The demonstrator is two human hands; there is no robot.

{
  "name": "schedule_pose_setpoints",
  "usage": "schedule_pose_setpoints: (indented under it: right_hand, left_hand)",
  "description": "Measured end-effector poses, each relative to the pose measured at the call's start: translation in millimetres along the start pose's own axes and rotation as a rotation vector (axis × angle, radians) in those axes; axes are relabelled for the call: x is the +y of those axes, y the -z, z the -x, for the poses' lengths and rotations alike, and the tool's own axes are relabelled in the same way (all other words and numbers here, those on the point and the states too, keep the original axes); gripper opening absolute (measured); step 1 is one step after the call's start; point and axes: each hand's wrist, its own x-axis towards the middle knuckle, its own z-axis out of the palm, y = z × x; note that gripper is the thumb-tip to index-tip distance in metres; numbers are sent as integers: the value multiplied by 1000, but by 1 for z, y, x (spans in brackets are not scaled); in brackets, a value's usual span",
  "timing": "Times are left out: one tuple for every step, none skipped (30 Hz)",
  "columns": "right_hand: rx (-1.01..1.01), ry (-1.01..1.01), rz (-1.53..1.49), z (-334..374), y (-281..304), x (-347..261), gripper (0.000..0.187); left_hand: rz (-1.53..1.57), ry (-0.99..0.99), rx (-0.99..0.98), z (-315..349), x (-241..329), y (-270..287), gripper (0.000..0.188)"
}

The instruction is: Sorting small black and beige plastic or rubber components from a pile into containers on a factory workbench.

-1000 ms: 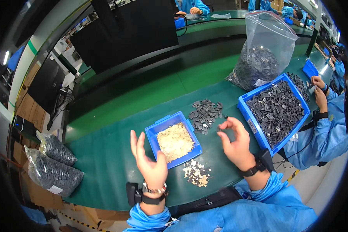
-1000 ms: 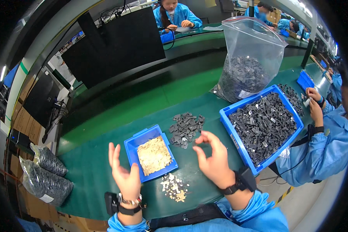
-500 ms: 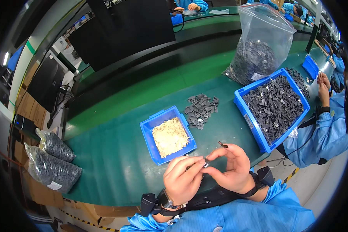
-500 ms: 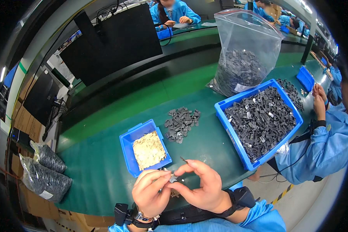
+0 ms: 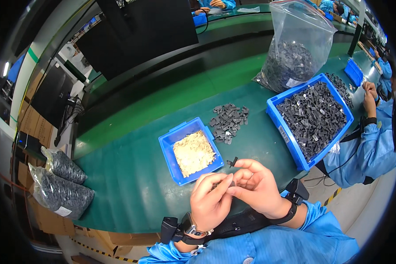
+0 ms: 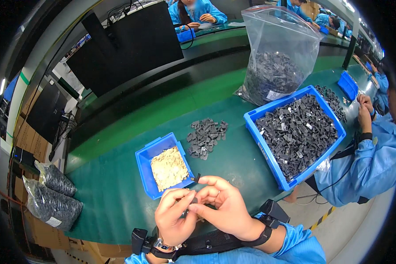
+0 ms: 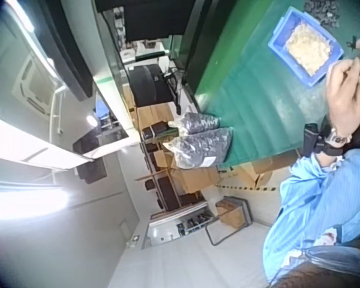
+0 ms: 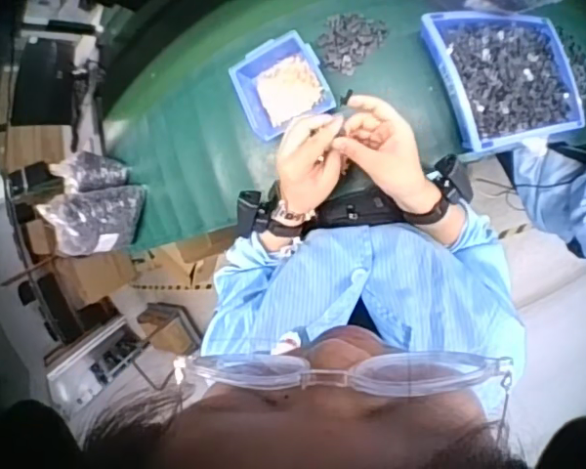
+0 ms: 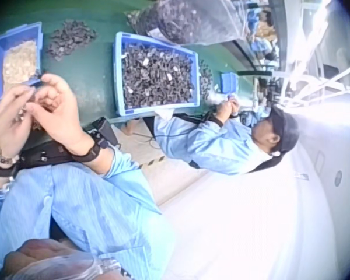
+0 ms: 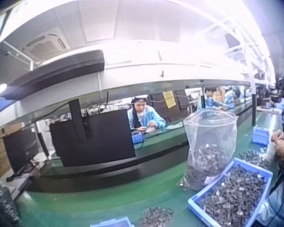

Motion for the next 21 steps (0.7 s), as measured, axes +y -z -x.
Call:
schedule_pose_setpoints:
  right_hand:
    - [-7,-42,-4,0,-2,0,53]
    - [-8,-44,-6,0,-3,-1,53]
    - [20,-42,-21,0,-3,-1,52]
    - [48,-41,-36,0,-3,-1,52]
    - [49,-43,-37,0,-3,-1,52]
    - [39,-56,-45,0,-2,-2,52]
    - [30,-69,-53,0,-1,-2,53]
    - [31,-70,-53,0,0,-3,53]
    - [8,-77,-53,0,1,-3,53]
    - [-15,-83,-53,0,1,-3,53]
    - [-16,-84,-53,-1,2,-4,53]
    - [-27,-16,-14,-1,4,-4,48]
    - [-38,53,24,-1,6,-4,44]
    - [-38,51,23,-1,7,-6,44]
    - [-77,87,120,0,7,-11,37]
    - [-115,123,217,1,6,-16,30]
    - [-92,74,218,1,4,-20,16]
    - [-88,75,219,2,3,-21,16]
    - [-78,44,216,2,3,-21,12]
    - [-68,12,214,2,3,-21,9]
    - [-66,12,214,2,4,-21,9]
  left_hand:
    - [-43,-29,-20,1,-2,1,34]
    - [-45,-27,-21,2,-2,3,34]
    - [-57,-25,-14,3,-3,4,32]
    - [-69,-22,-7,3,-3,5,30]
    - [-69,-20,-8,4,-4,6,30]
    - [-44,-48,22,4,-5,7,27]
    - [-19,-76,52,4,-6,8,25]
    - [-19,-75,52,3,-6,9,25]
    - [-31,-95,44,1,-6,10,22]
    - [-43,-116,36,0,-6,11,20]
    - [-44,-115,37,-1,-7,13,20]
    - [-56,-106,34,0,-8,15,18]
    - [-68,-98,30,0,-8,16,16]
    - [-70,-96,30,0,-9,17,16]
    - [-82,-97,30,-1,-9,18,16]
    - [-95,-98,30,-2,-8,18,16]
    - [-95,-95,30,-2,-7,19,16]
    - [-117,-125,15,-3,-7,18,17]
    - [-138,-155,0,-3,-6,17,18]
    - [-135,-155,-2,-3,-6,17,18]
    - [-159,-182,-10,-2,-5,17,19]
